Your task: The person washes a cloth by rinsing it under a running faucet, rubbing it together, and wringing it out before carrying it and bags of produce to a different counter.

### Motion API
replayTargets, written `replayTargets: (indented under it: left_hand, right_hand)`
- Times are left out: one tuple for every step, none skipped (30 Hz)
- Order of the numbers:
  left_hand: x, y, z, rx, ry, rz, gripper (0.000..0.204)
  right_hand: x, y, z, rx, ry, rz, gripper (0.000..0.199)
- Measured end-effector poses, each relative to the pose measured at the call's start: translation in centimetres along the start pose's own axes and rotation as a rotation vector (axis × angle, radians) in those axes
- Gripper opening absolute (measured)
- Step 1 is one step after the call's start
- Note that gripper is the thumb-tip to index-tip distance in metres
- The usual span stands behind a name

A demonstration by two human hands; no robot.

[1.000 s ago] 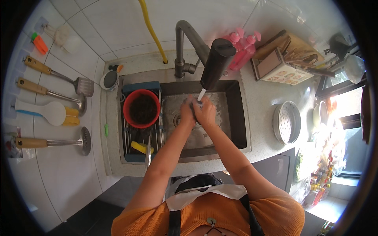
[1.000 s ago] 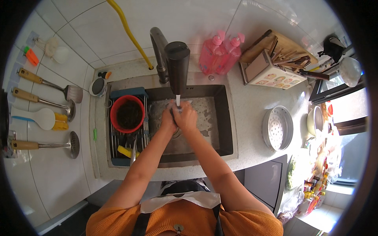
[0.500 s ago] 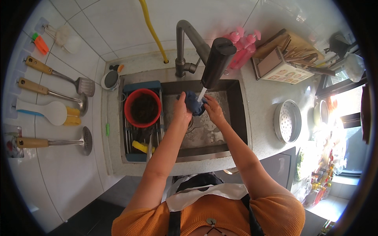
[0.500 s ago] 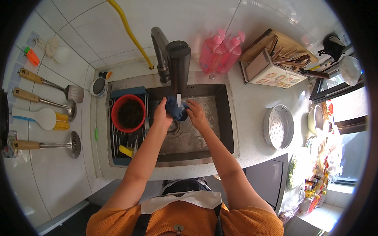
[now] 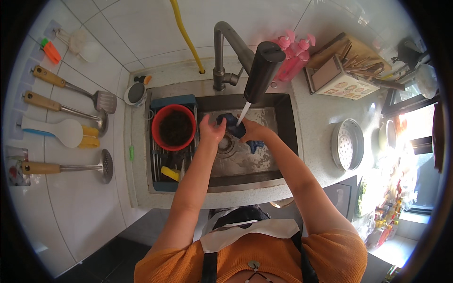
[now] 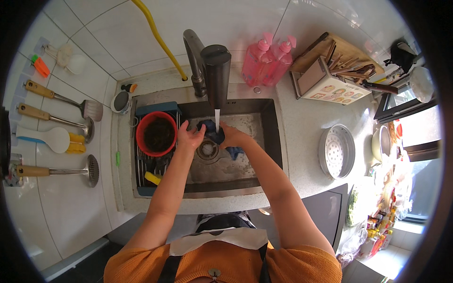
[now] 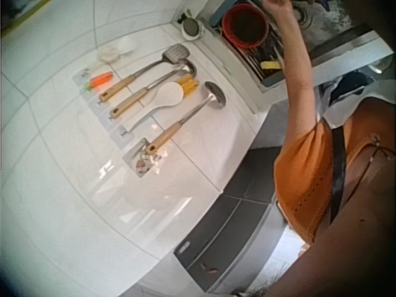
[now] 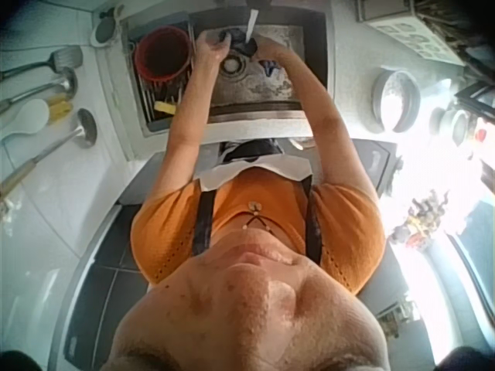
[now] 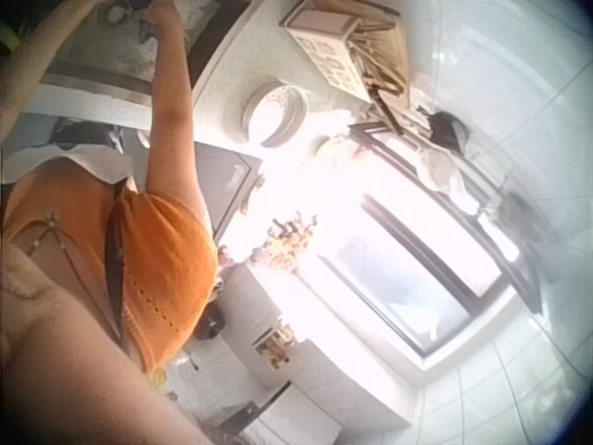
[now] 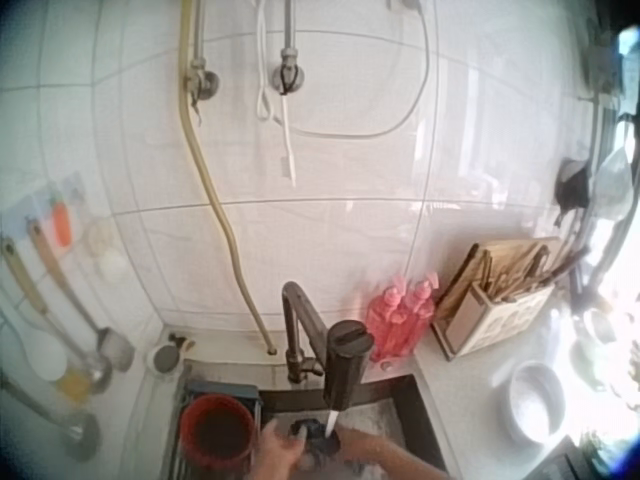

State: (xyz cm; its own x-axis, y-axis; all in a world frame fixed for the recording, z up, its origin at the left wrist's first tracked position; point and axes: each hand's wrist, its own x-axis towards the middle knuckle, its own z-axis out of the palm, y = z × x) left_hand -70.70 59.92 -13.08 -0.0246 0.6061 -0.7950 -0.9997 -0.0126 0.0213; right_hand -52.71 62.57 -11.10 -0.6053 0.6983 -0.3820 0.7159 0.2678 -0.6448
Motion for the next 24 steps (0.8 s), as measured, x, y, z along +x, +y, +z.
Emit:
replayTargets:
  left_hand:
    - [0.1, -0.1, -0.1, -0.042, 0.015, 0.019, 0.06]
    - [-0.1, 0.0, 0.0, -0.087, 0.03, 0.042, 0.061]
    - [-0.1, -0.1, -0.3, 0.004, 0.02, 0.07, 0.061]
    - [0.0, -0.3, -0.7, 0.095, 0.01, 0.097, 0.061]
    - [0.1, -0.4, -1.2, 0.186, 0.0, 0.127, 0.061]
    - [0.4, -0.5, -1.6, 0.321, -0.048, 0.105, 0.058]
    - [0.8, -0.6, -2.2, 0.456, -0.096, 0.082, 0.057]
    - [1.0, -0.9, -2.5, 0.59, -0.146, 0.056, 0.055]
    - [1.2, -1.5, -2.7, 0.653, -0.108, 0.071, 0.049]
    - [1.3, -1.8, -3.1, 0.678, -0.148, 0.074, 0.048]
    - [1.3, -2.1, -3.3, 0.705, -0.191, 0.074, 0.047]
    - [1.3, -2.4, -3.5, 0.731, -0.233, 0.074, 0.047]
    - [1.8, -2.5, -3.7, 0.685, -0.247, 0.046, 0.047]
    - [1.9, -2.5, -3.6, 0.641, -0.259, 0.02, 0.047]
    - [1.9, -2.4, -3.6, 0.597, -0.27, -0.006, 0.047]
    - [1.7, -2.2, -3.7, 0.579, -0.243, -0.06, 0.047]
    - [-0.2, -2.2, -2.5, 0.565, -0.215, -0.123, 0.047]
    - [-1.4, -2.0, -1.9, 0.548, -0.187, -0.177, 0.048]
    - [-1.2, -2.1, -1.9, 0.494, -0.333, -0.151, 0.049]
    - [-1.1, -2.1, -1.9, 0.437, -0.481, -0.119, 0.05]
    - [-1.2, -2.4, -1.5, 0.379, -0.629, -0.094, 0.052]
    - [-1.5, -2.5, -1.3, 0.357, -0.601, -0.15, 0.054]
    - [-2.6, -2.4, -0.8, 0.336, -0.57, -0.2, 0.056]
    - [-3.2, -2.3, -0.5, 0.314, -0.54, -0.25, 0.058]
  right_hand:
    - [0.4, 0.2, -0.1, -0.139, -0.042, 0.112, 0.067]
    - [0.5, -0.5, -0.5, -0.228, -0.05, 0.141, 0.062]
    - [0.4, -1.1, -1.0, -0.317, -0.057, 0.17, 0.056]
    - [0.1, -1.8, -1.5, -0.405, -0.064, 0.2, 0.051]
    - [-0.2, -2.3, -1.8, -0.452, -0.014, 0.142, 0.044]
    - [-0.6, -2.8, -2.0, -0.498, 0.037, 0.086, 0.037]
    - [-1.0, -3.3, -2.2, -0.543, 0.088, 0.03, 0.031]
    - [-1.4, -3.8, -2.6, -0.592, 0.147, -0.014, 0.03]
    - [-1.7, -4.4, -2.9, -0.641, 0.205, -0.057, 0.03]
    - [-1.9, -4.8, -3.1, -0.689, 0.264, -0.102, 0.029]
    - [-2.0, -4.9, -3.1, -0.586, 0.266, -0.087, 0.029]
    - [-2.0, -5.0, -3.1, -0.484, 0.268, -0.073, 0.028]
    - [-1.9, -5.1, -3.1, -0.381, 0.269, -0.06, 0.029]
    - [-1.8, -4.8, -3.0, -0.285, 0.301, -0.071, 0.03]
    - [-1.4, -4.4, -2.8, -0.189, 0.333, -0.084, 0.031]
    - [-1.0, -4.0, -2.6, -0.093, 0.363, -0.096, 0.033]
    - [-0.8, -3.5, -2.7, 0.067, 0.373, -0.127, 0.033]
    - [-0.4, -3.5, -2.9, 0.227, 0.38, -0.165, 0.033]
    - [0.0, -3.4, -3.0, 0.386, 0.386, -0.202, 0.033]
    - [0.8, -2.9, -2.5, 0.458, 0.414, -0.176, 0.034]
    - [1.5, -2.0, -2.0, 0.529, 0.446, -0.143, 0.034]
    - [2.0, -1.0, -1.6, 0.6, 0.477, -0.109, 0.035]
    - [2.2, -1.1, -1.5, 0.561, 0.578, -0.107, 0.034]
    - [2.2, -1.1, -1.5, 0.52, 0.679, -0.105, 0.033]
